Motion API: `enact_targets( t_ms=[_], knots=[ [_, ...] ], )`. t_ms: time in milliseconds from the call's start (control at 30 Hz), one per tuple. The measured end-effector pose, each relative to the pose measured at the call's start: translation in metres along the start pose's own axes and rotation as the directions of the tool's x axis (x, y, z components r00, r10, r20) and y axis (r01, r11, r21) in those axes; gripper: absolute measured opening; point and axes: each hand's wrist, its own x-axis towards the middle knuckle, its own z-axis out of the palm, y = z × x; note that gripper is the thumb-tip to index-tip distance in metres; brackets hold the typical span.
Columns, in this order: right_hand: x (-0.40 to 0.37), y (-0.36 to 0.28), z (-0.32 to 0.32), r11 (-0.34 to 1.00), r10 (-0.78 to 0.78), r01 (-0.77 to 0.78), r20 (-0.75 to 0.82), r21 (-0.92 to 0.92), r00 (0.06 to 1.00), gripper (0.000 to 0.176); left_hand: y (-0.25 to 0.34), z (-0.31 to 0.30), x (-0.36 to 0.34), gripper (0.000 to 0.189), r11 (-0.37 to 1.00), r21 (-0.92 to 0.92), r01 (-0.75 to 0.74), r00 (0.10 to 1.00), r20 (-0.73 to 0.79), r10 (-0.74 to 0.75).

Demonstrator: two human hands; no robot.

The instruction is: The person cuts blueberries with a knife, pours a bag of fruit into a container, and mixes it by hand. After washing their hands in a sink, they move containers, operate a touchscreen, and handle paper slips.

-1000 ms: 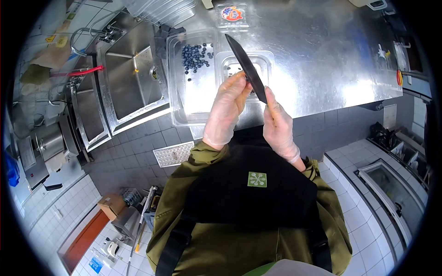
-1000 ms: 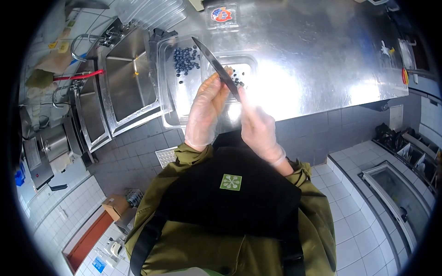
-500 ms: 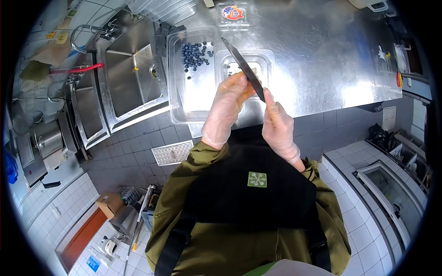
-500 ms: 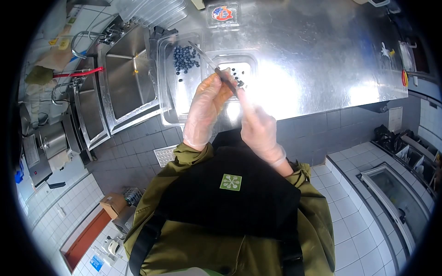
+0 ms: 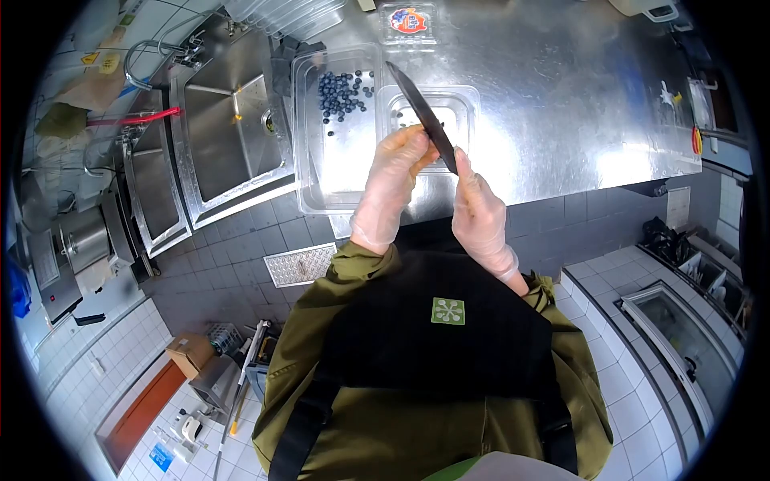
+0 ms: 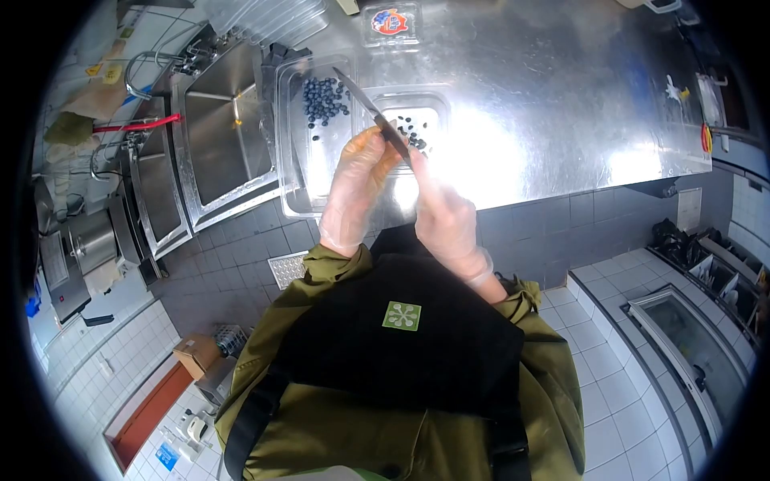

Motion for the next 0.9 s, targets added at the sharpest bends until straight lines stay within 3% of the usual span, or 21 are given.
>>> enact_targets(
  t_ms=[33,333,433,533,633,733,900],
  knots=[
    [0.000,0.000,0.000,0.999,0.019,-0.019,0.009,0.032,1.000,0.055,-0.001,-0.001,0.000,0.022,0.999,0.050,0.005,1.000,-0.007,-0.004],
    [0.011,-0.003,0.000,0.963,0.124,-0.146,0.109,0.229,0.986,0.056,-0.007,0.005,0.002,0.021,0.997,-0.070,0.031,0.998,-0.045,-0.034],
    [0.006,-0.003,-0.004,0.905,0.232,-0.289,0.205,0.314,0.951,0.058,-0.004,0.004,0.005,0.019,0.993,-0.079,-0.088,0.988,-0.133,0.077],
    [0.004,-0.009,-0.005,0.630,0.381,-0.501,0.325,0.593,0.865,0.056,-0.003,-0.001,0.006,0.016,0.957,0.101,-0.272,0.945,-0.160,0.285],
    [0.018,-0.027,-0.025,0.362,0.442,-0.691,0.537,0.626,0.718,0.052,-0.002,0.009,0.004,0.017,0.872,0.193,-0.450,0.861,-0.164,0.481],
    [0.020,-0.028,-0.028,0.228,0.426,-0.706,0.584,0.670,0.691,0.052,-0.002,0.011,0.005,0.018,0.779,0.371,-0.505,0.793,-0.158,0.589],
    [0.024,-0.030,-0.037,0.037,0.386,-0.744,0.677,0.667,0.626,0.055,0.003,0.007,0.007,0.017,0.707,0.386,-0.593,0.755,-0.040,0.655]
  ],
)
